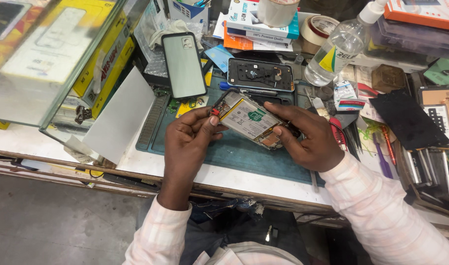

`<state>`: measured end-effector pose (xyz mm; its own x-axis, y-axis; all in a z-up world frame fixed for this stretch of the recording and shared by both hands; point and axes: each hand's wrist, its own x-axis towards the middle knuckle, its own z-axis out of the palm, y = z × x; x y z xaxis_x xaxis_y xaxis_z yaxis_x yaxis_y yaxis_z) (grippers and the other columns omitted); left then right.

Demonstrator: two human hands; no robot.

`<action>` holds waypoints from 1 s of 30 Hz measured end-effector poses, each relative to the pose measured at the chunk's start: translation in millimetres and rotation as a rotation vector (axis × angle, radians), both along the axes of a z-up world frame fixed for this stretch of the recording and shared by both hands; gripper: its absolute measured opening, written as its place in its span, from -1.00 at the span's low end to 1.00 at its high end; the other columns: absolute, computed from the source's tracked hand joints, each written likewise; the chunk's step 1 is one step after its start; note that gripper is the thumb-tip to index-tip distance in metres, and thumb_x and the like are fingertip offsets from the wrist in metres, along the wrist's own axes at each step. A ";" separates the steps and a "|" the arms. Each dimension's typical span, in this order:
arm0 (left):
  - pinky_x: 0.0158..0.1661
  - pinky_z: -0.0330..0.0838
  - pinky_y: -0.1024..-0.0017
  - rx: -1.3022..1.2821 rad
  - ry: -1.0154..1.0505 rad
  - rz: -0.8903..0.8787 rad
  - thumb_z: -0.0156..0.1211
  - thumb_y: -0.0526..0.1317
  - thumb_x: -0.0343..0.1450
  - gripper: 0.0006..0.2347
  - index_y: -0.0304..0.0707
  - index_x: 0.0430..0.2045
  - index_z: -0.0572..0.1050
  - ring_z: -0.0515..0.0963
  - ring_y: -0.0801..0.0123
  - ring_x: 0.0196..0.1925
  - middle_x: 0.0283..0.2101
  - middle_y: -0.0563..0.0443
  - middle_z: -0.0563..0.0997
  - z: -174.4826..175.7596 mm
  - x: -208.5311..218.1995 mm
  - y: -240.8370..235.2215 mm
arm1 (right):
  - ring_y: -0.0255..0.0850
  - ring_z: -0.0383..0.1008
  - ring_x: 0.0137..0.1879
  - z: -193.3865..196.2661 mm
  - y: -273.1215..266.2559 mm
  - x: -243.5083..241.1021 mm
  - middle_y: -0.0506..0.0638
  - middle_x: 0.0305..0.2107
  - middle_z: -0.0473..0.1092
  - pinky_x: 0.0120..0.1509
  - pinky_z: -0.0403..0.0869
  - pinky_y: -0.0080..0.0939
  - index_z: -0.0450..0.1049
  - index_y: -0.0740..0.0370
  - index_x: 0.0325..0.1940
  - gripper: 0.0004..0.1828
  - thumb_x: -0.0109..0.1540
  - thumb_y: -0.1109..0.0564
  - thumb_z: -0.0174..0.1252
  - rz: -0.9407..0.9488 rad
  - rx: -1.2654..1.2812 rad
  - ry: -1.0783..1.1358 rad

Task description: The person handles a disassembled smartphone, removes the battery, and uses tweezers to adjust small internal components and connectors. The person then repositions the battery and continues to manipulate internal parts with tweezers.

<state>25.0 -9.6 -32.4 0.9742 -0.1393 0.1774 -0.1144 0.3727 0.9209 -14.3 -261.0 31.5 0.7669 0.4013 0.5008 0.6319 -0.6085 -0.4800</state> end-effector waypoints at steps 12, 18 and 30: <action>-0.16 0.64 0.50 0.032 -0.017 0.026 0.18 -0.35 0.49 -0.81 -0.52 -0.09 0.56 0.74 0.37 -0.19 -0.20 -0.15 0.73 -0.4 0.4 0.8 | -0.07 0.63 0.02 1.7 1.2 -1.6 0.18 0.01 0.53 0.05 0.55 -0.19 0.37 0.23 0.36 -0.53 0.34 0.24 0.16 -0.002 -0.003 -0.027; -0.17 0.62 0.51 0.054 -0.021 0.029 0.17 -0.37 0.50 -0.81 -0.53 -0.06 0.56 0.74 0.37 -0.19 -0.20 -0.16 0.74 -1.9 -0.3 1.1 | -0.07 0.63 0.04 1.3 1.1 -1.5 0.19 0.03 0.52 0.07 0.55 -0.19 0.38 0.24 0.35 -0.54 0.34 0.25 0.15 -0.011 0.014 -0.008; -0.17 0.65 0.48 0.037 -0.042 0.056 0.18 -0.36 0.50 -0.82 -0.55 -0.08 0.56 0.74 0.36 -0.24 -0.23 -0.19 0.73 -5.4 0.0 0.2 | -0.07 0.63 0.06 1.2 0.4 -2.1 0.17 0.03 0.53 0.09 0.56 -0.18 0.38 0.21 0.36 -0.52 0.33 0.26 0.15 -0.001 0.017 -0.010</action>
